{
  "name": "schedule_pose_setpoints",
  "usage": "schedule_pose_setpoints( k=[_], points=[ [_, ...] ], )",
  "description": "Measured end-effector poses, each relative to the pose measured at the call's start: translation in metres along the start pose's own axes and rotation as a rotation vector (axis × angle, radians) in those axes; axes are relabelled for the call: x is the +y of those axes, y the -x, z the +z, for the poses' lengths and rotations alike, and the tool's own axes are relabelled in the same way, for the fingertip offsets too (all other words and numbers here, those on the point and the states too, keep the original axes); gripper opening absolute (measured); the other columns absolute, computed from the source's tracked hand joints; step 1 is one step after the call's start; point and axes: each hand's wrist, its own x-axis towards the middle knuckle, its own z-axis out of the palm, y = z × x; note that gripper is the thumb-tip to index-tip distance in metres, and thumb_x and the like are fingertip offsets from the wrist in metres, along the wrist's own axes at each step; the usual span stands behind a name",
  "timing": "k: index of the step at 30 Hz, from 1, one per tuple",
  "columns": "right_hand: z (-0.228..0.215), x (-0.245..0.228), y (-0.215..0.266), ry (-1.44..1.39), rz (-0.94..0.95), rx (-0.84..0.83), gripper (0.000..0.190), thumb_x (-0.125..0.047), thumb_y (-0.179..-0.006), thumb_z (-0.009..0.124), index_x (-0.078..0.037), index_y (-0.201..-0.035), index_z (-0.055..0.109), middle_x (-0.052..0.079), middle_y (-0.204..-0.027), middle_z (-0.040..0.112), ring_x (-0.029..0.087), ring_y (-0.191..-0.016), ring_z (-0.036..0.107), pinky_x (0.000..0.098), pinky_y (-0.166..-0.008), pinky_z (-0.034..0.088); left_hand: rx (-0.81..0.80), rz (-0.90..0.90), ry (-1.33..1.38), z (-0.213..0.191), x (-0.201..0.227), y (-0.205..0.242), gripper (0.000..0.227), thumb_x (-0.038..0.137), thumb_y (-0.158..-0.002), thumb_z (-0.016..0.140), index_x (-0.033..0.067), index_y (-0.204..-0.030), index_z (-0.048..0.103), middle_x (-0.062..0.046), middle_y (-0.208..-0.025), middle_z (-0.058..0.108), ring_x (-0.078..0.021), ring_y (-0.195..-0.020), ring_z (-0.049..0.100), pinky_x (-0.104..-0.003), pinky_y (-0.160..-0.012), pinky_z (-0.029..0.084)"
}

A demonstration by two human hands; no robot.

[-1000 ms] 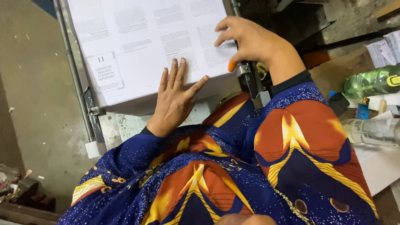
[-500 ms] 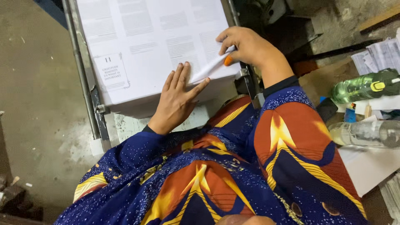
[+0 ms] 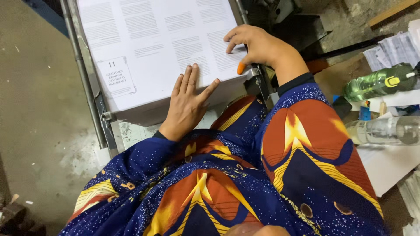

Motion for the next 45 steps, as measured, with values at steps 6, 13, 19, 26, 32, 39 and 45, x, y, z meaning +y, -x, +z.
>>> schedule_pose_setpoints(
  k=[6,13,19,26,32,39,45],
  points=[
    [0.002,0.000,0.005,-0.104,-0.098,0.113,0.030,0.000,-0.067,0.091,-0.009,-0.094,0.079,0.011,-0.125,0.068,0.027,-0.120,0.062,0.0378,-0.096,0.051,-0.020,-0.004,-0.018,0.003,-0.001,0.000,0.077,0.020,-0.100,0.073,0.0329,-0.165,0.034,-0.034,-0.166,0.022,-0.0463,-0.157,0.025,-0.054,-0.126,0.030],
    [-0.009,-0.011,0.015,-0.215,-0.053,0.089,0.040,-0.001,-0.071,0.088,-0.013,-0.108,0.077,0.008,-0.139,0.064,0.024,-0.132,0.056,0.0386,-0.107,0.046,-0.019,-0.049,0.030,-0.006,0.006,-0.003,0.068,0.019,-0.105,0.068,0.0317,-0.164,0.037,-0.036,-0.166,0.017,-0.0509,-0.156,0.013,-0.059,-0.129,0.017],
    [-0.003,0.003,0.011,-0.047,-0.056,0.020,0.060,-0.008,-0.056,0.097,-0.013,-0.112,0.075,0.011,-0.153,0.048,0.032,-0.141,0.043,0.0451,-0.109,0.042,0.002,-0.036,-0.025,-0.001,0.006,-0.002,0.071,0.019,-0.100,0.072,0.0316,-0.162,0.040,-0.034,-0.164,0.027,-0.0457,-0.155,0.028,-0.052,-0.125,0.030],
    [0.008,0.002,0.004,0.020,0.037,0.082,0.049,-0.006,-0.052,0.099,-0.006,-0.098,0.079,0.014,-0.151,0.052,0.032,-0.143,0.041,0.0444,-0.102,0.049,0.004,-0.008,-0.057,-0.004,0.005,-0.002,0.071,0.021,-0.102,0.071,0.0332,-0.163,0.038,-0.034,-0.164,0.027,-0.0455,-0.156,0.029,-0.052,-0.124,0.031],
    [0.016,0.023,0.002,0.078,-0.174,0.186,0.015,-0.005,-0.071,0.092,-0.010,-0.078,0.079,0.013,-0.133,0.066,0.033,-0.135,0.052,0.0469,-0.103,0.045,0.013,-0.002,-0.060,-0.002,0.004,-0.002,0.066,0.026,-0.103,0.070,0.0336,-0.162,0.042,-0.035,-0.164,0.027,-0.0463,-0.155,0.030,-0.052,-0.123,0.031],
    [0.002,0.009,0.007,0.021,-0.078,0.022,0.047,-0.012,-0.055,0.099,-0.010,-0.099,0.080,0.011,-0.141,0.060,0.032,-0.150,0.039,0.0472,-0.114,0.039,-0.013,0.002,-0.056,-0.002,0.003,-0.001,0.072,0.021,-0.101,0.070,0.0335,-0.164,0.037,-0.035,-0.165,0.024,-0.0462,-0.156,0.027,-0.053,-0.124,0.030],
    [0.017,0.028,-0.004,0.016,-0.096,0.133,0.042,-0.014,-0.052,0.100,-0.012,-0.088,0.080,0.011,-0.128,0.067,0.033,-0.139,0.050,0.0448,-0.108,0.042,-0.004,-0.004,-0.055,0.000,0.003,-0.002,0.079,0.018,-0.092,0.072,0.0342,-0.162,0.040,-0.035,-0.164,0.027,-0.0460,-0.155,0.029,-0.053,-0.123,0.030]
  ],
)
